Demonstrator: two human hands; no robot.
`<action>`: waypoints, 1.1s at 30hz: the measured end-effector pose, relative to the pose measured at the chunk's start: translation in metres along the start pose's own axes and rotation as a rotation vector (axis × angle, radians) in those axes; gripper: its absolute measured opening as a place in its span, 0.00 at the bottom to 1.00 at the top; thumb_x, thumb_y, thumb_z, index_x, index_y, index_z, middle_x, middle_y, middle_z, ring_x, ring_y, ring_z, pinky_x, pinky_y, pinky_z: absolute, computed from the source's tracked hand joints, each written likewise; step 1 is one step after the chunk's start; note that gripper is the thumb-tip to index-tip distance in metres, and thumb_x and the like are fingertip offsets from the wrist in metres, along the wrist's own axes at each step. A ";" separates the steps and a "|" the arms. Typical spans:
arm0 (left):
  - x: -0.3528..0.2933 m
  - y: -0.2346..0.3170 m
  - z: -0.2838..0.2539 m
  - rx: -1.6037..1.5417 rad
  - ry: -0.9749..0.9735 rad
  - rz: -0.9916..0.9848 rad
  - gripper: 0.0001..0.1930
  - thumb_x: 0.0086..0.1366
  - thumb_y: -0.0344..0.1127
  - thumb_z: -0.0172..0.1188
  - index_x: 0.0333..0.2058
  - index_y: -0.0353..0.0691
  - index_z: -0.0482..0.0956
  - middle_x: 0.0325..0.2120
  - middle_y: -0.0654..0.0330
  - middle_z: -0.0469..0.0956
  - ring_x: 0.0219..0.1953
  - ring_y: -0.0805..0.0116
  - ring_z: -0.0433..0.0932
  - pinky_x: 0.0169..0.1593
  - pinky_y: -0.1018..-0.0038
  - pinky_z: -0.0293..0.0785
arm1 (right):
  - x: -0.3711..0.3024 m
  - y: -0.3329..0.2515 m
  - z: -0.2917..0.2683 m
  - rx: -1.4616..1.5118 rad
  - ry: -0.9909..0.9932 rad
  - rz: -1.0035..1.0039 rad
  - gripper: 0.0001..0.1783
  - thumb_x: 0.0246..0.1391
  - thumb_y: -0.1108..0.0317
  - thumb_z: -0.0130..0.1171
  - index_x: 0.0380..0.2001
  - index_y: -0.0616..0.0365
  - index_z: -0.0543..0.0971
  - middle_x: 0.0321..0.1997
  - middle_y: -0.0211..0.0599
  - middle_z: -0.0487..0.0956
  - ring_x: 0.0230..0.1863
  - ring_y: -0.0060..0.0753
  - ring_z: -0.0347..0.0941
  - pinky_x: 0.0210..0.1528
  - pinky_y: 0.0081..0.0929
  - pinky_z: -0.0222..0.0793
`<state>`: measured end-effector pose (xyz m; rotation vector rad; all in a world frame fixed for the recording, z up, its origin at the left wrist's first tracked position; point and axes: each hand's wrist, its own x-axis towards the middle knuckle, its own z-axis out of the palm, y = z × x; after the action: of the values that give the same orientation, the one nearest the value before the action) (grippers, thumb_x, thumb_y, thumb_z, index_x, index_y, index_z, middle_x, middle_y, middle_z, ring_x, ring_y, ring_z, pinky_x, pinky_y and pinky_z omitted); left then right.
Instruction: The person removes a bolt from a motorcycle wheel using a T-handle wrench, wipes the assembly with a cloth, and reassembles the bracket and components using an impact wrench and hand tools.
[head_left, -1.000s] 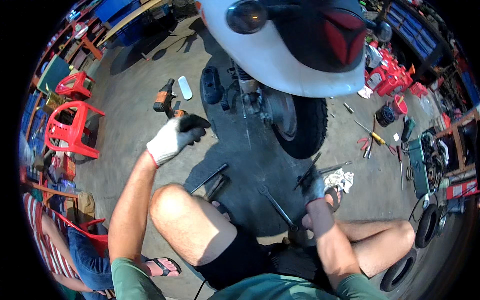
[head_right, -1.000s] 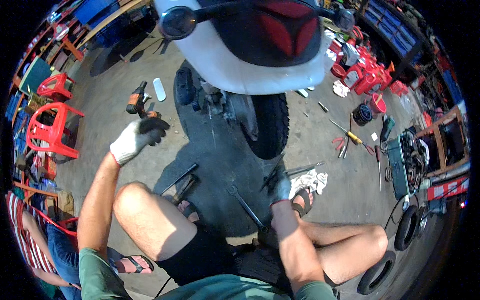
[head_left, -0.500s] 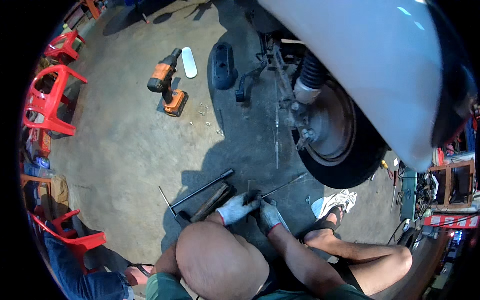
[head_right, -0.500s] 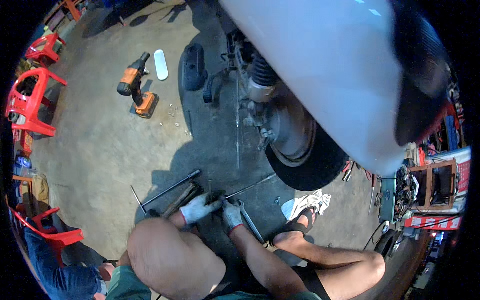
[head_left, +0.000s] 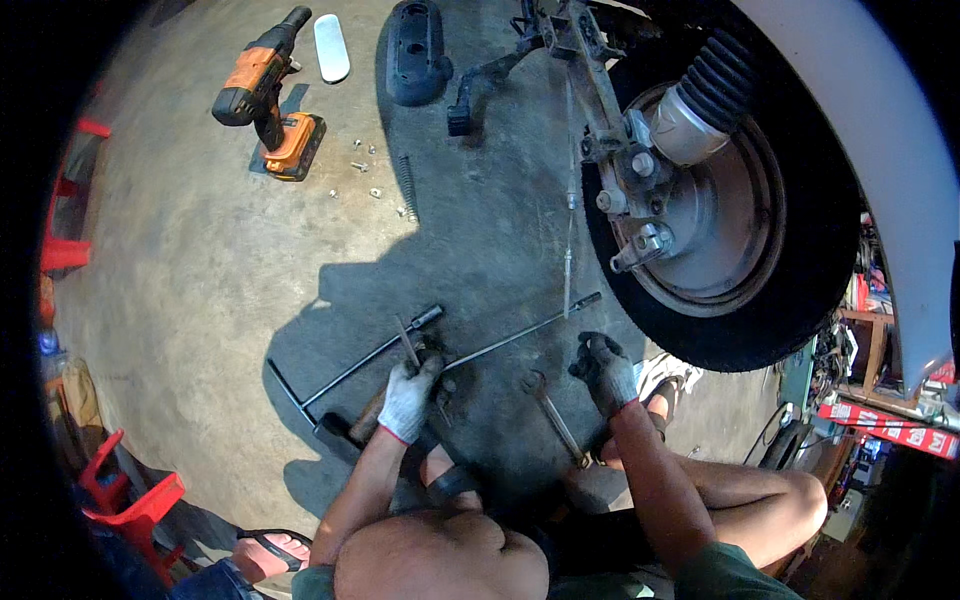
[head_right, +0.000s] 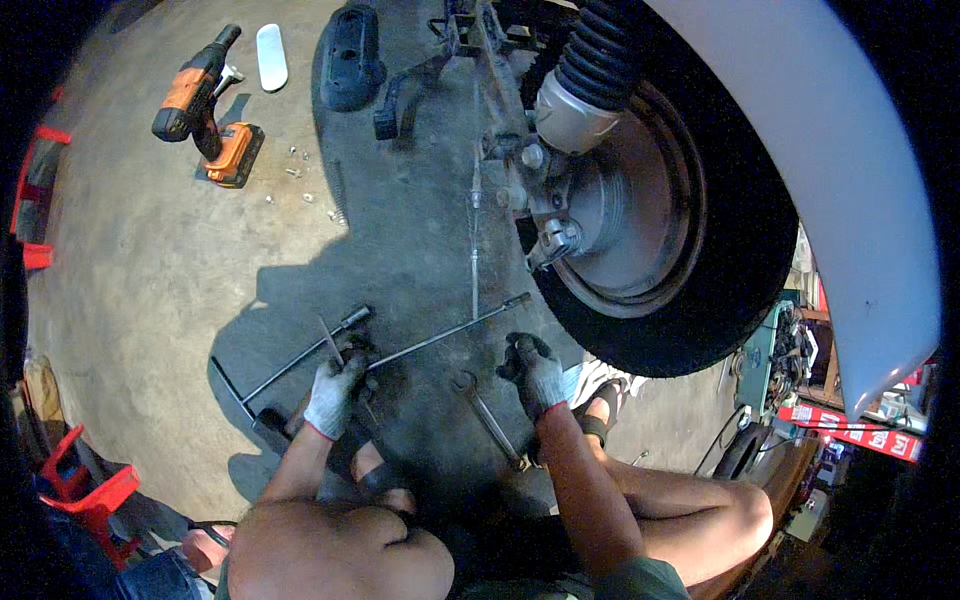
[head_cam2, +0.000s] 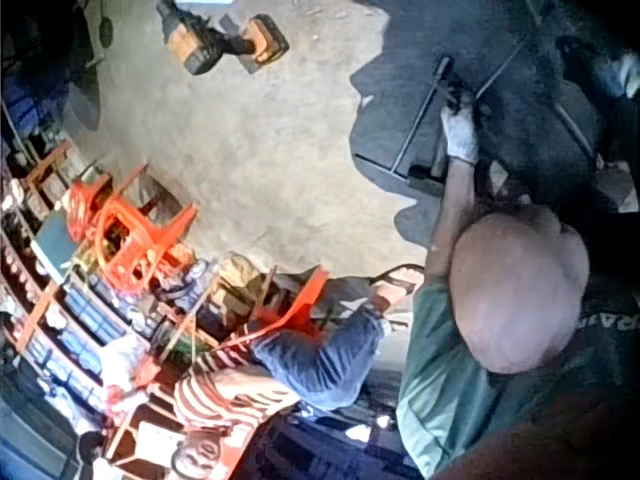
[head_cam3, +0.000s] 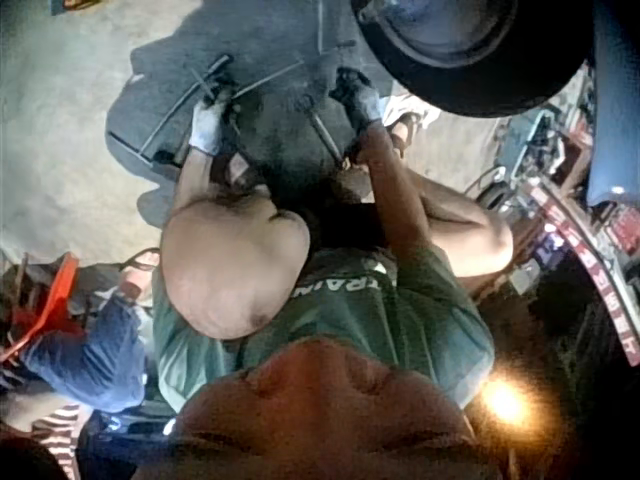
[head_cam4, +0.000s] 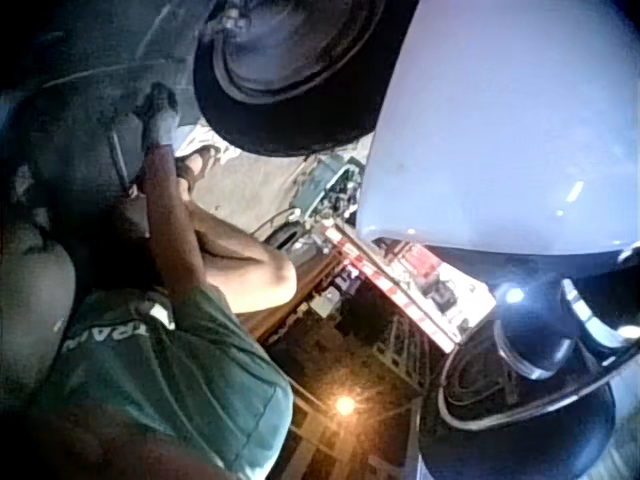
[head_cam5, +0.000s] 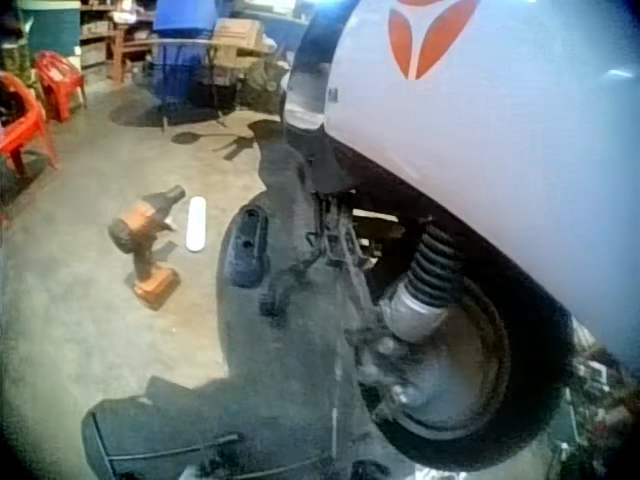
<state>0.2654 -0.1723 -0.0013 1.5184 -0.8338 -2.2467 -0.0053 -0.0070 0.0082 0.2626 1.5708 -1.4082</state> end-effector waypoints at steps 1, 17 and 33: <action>-0.002 0.002 -0.003 -0.039 -0.006 0.002 0.08 0.67 0.35 0.55 0.36 0.37 0.78 0.19 0.62 0.77 0.17 0.74 0.72 0.21 0.78 0.66 | 0.004 -0.004 0.001 0.021 -0.023 -0.020 0.14 0.61 0.69 0.54 0.48 0.63 0.73 0.38 0.38 0.77 0.35 0.33 0.75 0.39 0.36 0.76; -0.034 0.012 -0.031 0.072 -0.030 -0.088 0.08 0.66 0.34 0.55 0.38 0.37 0.78 0.18 0.64 0.75 0.17 0.76 0.72 0.21 0.80 0.66 | 0.028 -0.018 0.003 0.344 -0.120 -0.050 0.08 0.59 0.73 0.52 0.42 0.61 0.74 0.36 0.39 0.77 0.37 0.37 0.74 0.43 0.40 0.72; -0.045 0.023 -0.038 0.118 -0.039 -0.127 0.11 0.67 0.37 0.54 0.40 0.36 0.75 0.18 0.60 0.76 0.13 0.73 0.72 0.13 0.79 0.64 | 0.028 -0.010 0.001 0.406 -0.302 0.065 0.11 0.60 0.70 0.52 0.45 0.62 0.74 0.41 0.40 0.78 0.41 0.38 0.75 0.48 0.39 0.72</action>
<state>0.3167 -0.1773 0.0358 1.6271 -0.9203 -2.3620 -0.0262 -0.0229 -0.0060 0.3205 1.0178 -1.6239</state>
